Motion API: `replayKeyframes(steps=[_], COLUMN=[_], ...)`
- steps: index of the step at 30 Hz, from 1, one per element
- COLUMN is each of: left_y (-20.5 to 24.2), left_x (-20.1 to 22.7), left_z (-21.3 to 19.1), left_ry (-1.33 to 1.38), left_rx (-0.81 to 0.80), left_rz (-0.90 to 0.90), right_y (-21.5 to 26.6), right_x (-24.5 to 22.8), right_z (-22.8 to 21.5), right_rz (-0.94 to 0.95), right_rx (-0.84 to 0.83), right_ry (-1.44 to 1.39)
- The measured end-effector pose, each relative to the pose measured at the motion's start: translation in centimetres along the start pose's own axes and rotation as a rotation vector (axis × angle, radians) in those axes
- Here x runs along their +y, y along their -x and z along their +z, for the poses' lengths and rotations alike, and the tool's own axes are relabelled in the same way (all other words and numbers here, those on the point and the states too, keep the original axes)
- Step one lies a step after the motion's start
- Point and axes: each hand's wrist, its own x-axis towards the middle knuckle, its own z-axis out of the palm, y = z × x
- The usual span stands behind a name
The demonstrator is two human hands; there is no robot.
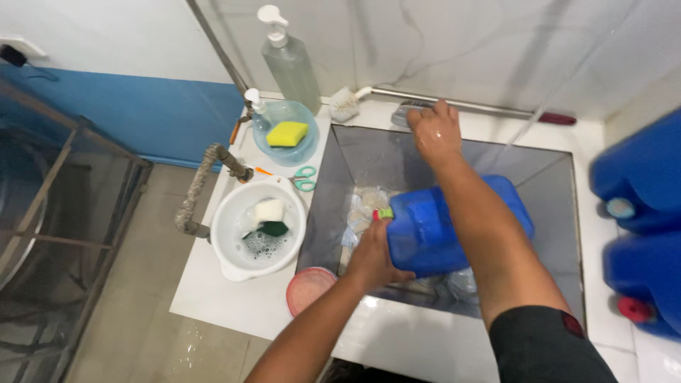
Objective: The person washes a blue plastic container under running water, scrubs it with a brush, rinses it, and dries it with a cloth. They then use a heat gun to apply a label to the container and wipe it down again.
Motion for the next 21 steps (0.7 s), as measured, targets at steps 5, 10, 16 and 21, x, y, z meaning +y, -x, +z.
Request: replayKeyframes(steps=[5, 10, 16, 21], left_y=[0.8, 0.3, -1.5, -4.8], left_x=[-0.1, -0.1, -0.8, 0.0], left_z=[-0.1, -0.3, 0.8, 1.1], left_ry=[0.058, 0.043, 0.070, 0.054], left_rx=[-0.064, -0.128, -0.031, -0.044], left_rz=[-0.044, -0.078, 0.021, 0.066], right_y=[-0.4, -2.4, -1.6, 3.9], right_x=[-0.7, 0.4, 0.2, 7.3], right_z=[6.6, 10.9, 4.0, -0.6], right_rz=[0.070, 0.099, 0.157, 0.335], right_rx=[-0.111, -0.157, -0.108, -0.184], right_ry=[0.095, -0.097, -0.174, -1.002])
